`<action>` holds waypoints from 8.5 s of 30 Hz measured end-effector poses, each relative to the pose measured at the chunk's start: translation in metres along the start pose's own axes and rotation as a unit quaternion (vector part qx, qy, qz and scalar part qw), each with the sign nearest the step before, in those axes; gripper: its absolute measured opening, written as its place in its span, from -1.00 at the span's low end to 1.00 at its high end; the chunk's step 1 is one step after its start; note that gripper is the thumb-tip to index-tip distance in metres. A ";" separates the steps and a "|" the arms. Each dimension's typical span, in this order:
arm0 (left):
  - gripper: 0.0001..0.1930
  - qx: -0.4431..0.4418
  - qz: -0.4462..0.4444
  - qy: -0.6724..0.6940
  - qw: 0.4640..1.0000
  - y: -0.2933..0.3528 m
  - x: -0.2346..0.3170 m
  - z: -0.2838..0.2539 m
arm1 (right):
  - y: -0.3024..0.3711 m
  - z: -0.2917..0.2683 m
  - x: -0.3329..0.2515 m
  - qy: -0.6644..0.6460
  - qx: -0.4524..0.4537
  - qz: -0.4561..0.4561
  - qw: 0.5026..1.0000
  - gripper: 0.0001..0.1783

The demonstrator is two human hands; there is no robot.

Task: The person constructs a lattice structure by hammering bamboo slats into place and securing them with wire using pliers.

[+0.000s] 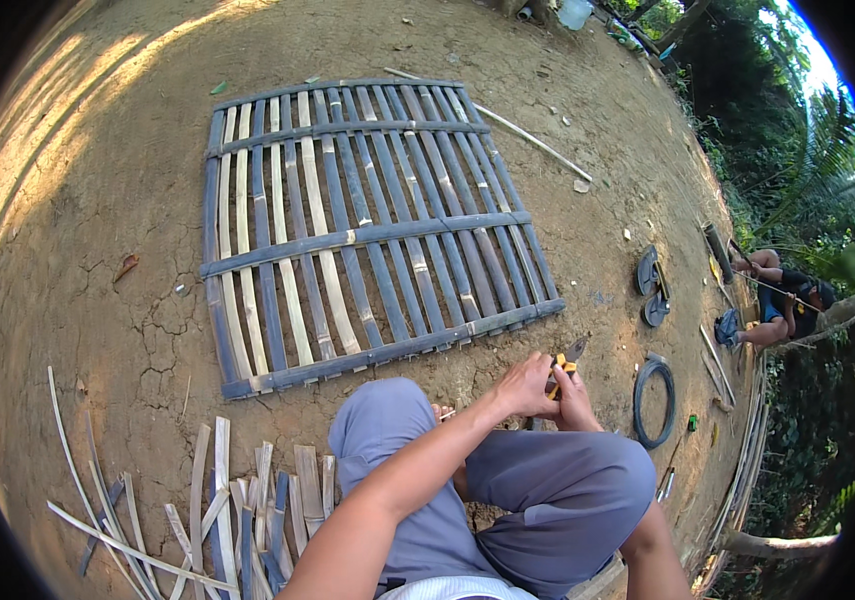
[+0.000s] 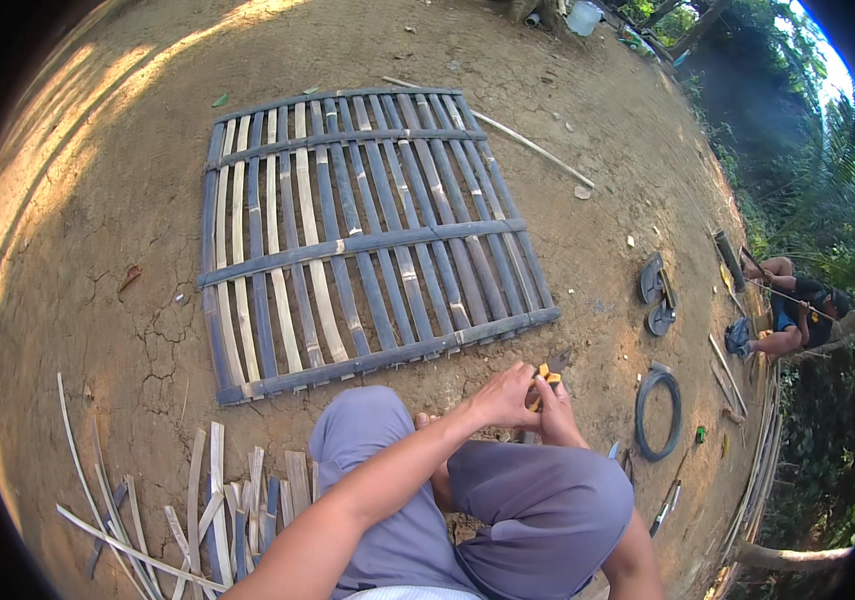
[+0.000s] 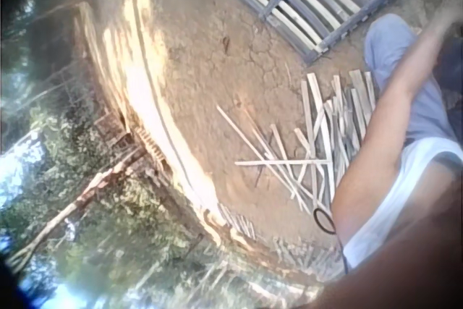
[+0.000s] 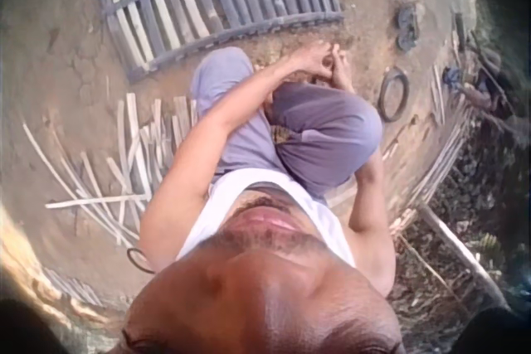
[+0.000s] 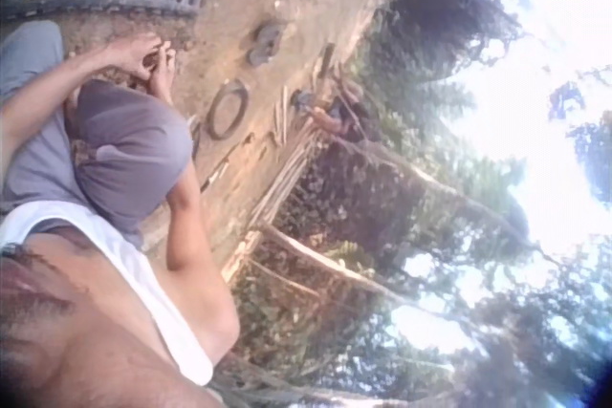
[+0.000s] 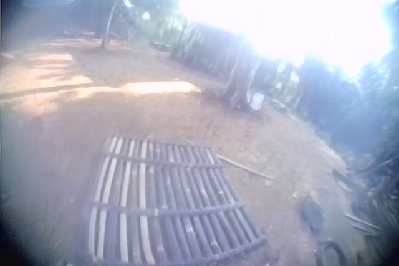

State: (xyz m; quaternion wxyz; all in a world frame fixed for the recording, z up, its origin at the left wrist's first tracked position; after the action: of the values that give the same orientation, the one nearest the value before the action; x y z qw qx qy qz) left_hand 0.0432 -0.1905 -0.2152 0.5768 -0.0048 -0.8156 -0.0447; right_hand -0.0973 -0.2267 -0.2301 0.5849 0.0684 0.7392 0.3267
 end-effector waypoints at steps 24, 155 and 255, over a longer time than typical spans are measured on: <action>-0.57 0.403 -0.493 0.632 0.441 0.044 -0.253 0.064 | -0.219 -0.227 0.025 0.576 0.246 -0.097 0.774 -0.51; -0.76 0.278 -0.289 -0.062 0.914 0.017 -0.197 -0.278 | -0.143 -0.144 0.039 0.450 0.042 -0.193 0.871 -0.37; 0.41 0.252 -0.418 -0.192 0.852 -0.101 -0.200 -0.002 | -0.203 0.018 -0.094 0.484 -0.102 -0.442 0.748 -0.45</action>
State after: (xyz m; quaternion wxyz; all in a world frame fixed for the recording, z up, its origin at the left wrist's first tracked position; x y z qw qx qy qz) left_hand 0.1060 -0.2825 -0.4099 0.3169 0.4734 -0.8187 -0.0723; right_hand 0.0048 -0.4225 -0.2687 0.2313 -0.4930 0.8334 0.0942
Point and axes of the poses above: each hand's wrist, its own y-axis away from the middle knuckle, its own z-axis out of the palm, x = y × z, the point moved 7 cm from there along -y, towards the middle knuckle, and after that the axes turned 3 degrees about -z, right-handed, at the moved point
